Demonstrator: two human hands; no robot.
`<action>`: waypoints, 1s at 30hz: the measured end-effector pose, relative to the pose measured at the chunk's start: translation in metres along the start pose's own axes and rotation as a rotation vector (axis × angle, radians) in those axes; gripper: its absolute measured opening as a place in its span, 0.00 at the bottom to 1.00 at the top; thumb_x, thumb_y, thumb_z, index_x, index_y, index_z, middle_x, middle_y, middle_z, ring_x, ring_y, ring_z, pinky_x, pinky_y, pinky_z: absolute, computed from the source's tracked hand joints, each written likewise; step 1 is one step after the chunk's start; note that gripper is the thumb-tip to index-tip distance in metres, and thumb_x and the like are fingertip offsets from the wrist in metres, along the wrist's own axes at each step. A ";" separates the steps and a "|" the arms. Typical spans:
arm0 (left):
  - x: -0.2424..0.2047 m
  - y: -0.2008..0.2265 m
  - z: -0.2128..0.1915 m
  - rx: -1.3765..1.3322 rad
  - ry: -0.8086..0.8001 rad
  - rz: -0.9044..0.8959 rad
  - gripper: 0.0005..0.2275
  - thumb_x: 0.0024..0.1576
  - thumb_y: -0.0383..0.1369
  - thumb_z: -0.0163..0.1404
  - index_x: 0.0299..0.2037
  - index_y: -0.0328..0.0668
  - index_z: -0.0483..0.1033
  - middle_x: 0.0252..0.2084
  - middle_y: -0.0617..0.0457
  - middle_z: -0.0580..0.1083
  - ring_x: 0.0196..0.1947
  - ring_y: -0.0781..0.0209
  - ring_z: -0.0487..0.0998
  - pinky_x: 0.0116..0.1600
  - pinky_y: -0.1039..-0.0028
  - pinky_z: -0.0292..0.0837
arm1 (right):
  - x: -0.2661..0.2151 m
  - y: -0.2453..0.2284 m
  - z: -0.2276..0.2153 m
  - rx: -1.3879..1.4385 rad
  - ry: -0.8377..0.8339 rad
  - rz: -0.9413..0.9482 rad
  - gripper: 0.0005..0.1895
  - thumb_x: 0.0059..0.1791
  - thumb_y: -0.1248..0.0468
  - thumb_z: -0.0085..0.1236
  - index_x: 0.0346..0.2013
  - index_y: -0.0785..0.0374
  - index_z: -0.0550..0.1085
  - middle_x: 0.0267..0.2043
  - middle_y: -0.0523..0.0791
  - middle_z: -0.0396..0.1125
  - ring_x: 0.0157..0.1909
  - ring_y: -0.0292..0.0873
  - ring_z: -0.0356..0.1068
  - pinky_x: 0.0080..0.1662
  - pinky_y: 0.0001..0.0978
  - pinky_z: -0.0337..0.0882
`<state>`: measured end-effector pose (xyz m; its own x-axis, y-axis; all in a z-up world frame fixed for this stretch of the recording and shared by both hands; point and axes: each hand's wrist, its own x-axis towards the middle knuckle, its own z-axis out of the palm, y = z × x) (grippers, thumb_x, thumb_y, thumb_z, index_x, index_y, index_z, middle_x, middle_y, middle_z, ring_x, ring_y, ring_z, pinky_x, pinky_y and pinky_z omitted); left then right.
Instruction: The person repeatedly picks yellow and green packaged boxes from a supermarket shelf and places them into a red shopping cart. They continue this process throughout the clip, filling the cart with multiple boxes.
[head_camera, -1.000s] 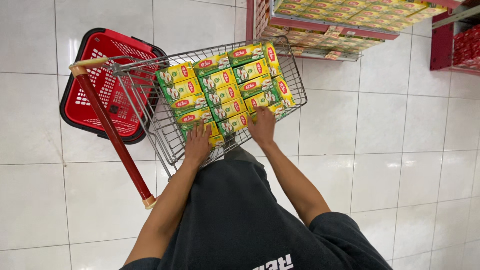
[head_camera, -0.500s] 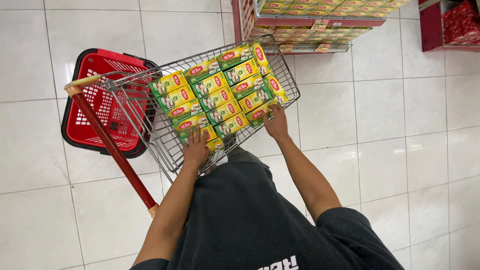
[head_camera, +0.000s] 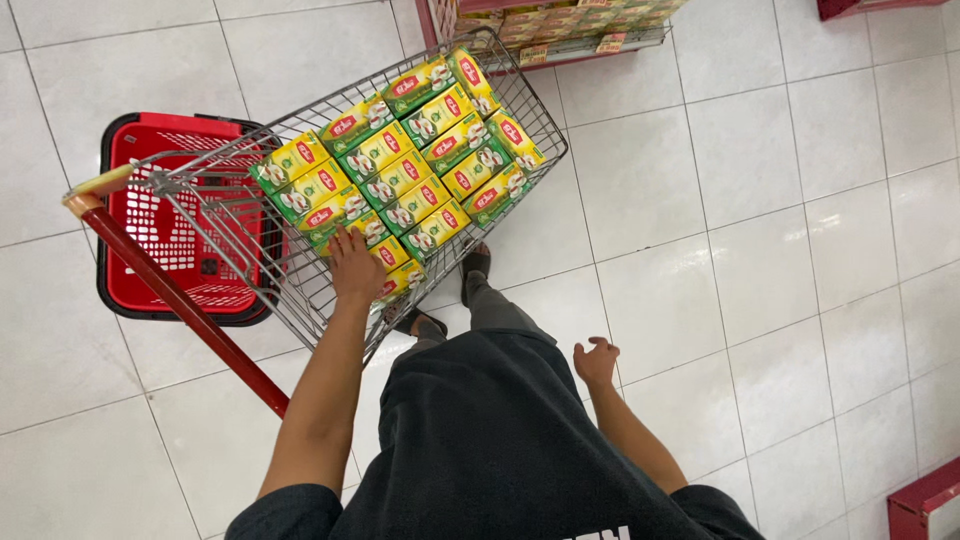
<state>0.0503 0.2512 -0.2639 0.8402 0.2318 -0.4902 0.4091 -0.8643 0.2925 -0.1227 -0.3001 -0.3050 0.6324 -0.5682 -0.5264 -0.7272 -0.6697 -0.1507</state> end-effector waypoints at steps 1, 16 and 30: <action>-0.001 0.002 -0.001 0.004 -0.003 -0.006 0.35 0.61 0.40 0.44 0.78 0.40 0.47 0.80 0.39 0.39 0.79 0.36 0.40 0.75 0.44 0.52 | -0.006 0.012 0.001 -0.002 -0.008 0.000 0.29 0.47 0.49 0.63 0.59 0.57 0.71 0.65 0.60 0.52 0.65 0.62 0.66 0.61 0.44 0.73; -0.045 0.191 0.001 -0.423 0.041 -0.044 0.36 0.67 0.57 0.38 0.78 0.40 0.49 0.80 0.36 0.42 0.79 0.35 0.41 0.75 0.35 0.36 | 0.160 0.008 -0.117 0.274 -0.097 -0.015 0.31 0.48 0.46 0.64 0.60 0.57 0.71 0.69 0.62 0.48 0.68 0.64 0.62 0.59 0.50 0.72; -0.041 0.284 0.036 -0.501 0.602 -0.052 0.20 0.69 0.40 0.47 0.62 0.29 0.74 0.64 0.25 0.68 0.67 0.25 0.66 0.70 0.44 0.60 | 0.339 0.025 -0.238 0.388 -0.017 -0.139 0.29 0.49 0.50 0.63 0.58 0.63 0.74 0.66 0.63 0.55 0.64 0.61 0.67 0.61 0.45 0.72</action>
<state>0.1191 -0.0197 -0.1899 0.8056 0.5919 -0.0255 0.4443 -0.5751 0.6869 0.1368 -0.6229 -0.2881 0.7299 -0.4745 -0.4920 -0.6836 -0.5082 -0.5239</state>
